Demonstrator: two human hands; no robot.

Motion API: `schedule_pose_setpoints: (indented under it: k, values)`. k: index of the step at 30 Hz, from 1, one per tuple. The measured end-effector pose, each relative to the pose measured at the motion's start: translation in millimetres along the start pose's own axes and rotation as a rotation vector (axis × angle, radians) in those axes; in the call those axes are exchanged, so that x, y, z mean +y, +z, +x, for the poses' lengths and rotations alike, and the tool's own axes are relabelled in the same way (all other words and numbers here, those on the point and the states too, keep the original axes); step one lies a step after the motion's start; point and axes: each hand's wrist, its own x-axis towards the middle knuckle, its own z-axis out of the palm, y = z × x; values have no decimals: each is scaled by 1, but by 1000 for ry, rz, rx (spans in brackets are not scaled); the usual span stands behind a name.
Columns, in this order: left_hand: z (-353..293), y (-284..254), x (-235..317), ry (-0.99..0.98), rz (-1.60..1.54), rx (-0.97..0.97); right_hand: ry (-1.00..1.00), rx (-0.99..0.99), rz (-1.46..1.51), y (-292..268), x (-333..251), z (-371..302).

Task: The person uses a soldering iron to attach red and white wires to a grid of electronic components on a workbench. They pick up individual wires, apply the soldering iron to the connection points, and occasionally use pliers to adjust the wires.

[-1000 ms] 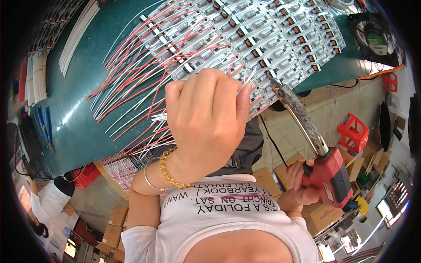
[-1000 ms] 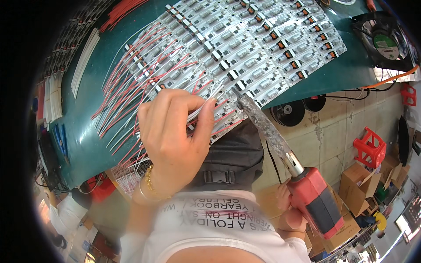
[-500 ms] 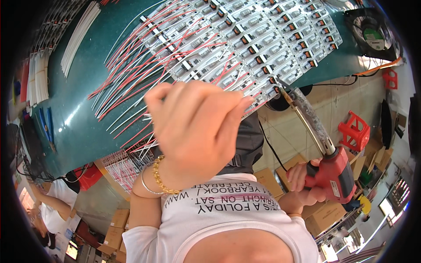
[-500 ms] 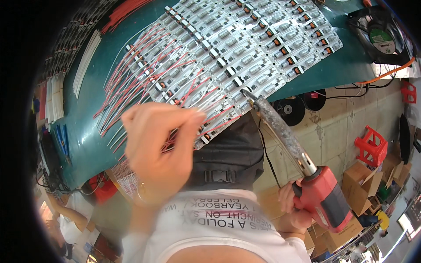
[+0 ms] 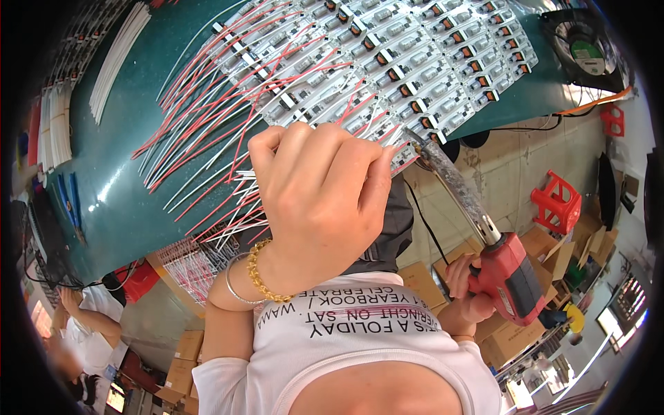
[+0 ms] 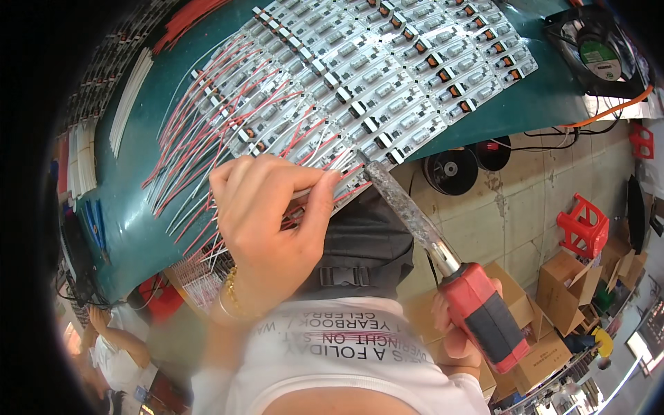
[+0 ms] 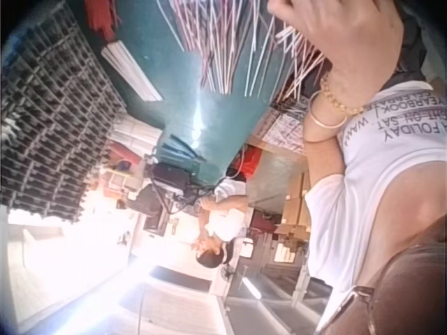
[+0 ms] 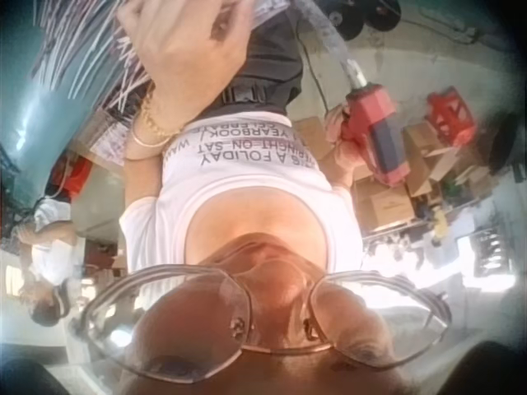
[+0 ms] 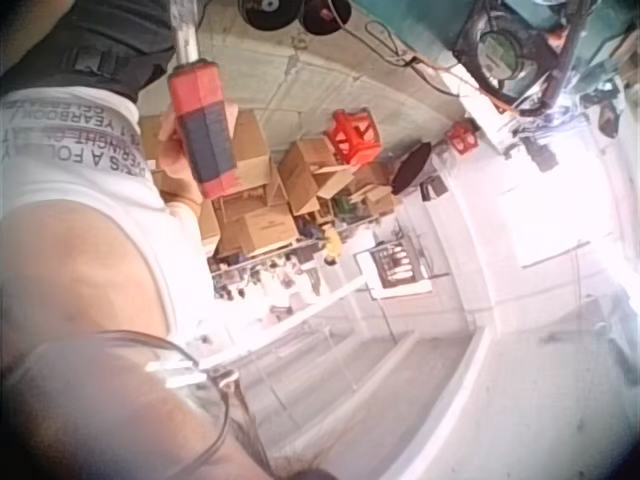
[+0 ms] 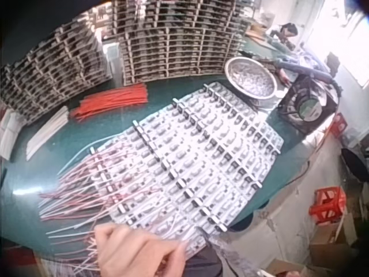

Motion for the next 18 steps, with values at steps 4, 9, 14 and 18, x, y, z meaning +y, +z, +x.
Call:
schedule_pose_setpoints:
  k: [4,9,14,18]
  values:
    - [0,0,0,4,8,3,-10,49,-75,1,-1,-2]
    - [0,0,-2,15,14,7,21,116,-198,-11,10,-16]
    - [0,2,-1,18,19,12,-36,-74,83,2,0,9]
    - [0,1,-1,18,24,7,14,-12,-31,14,-10,12]
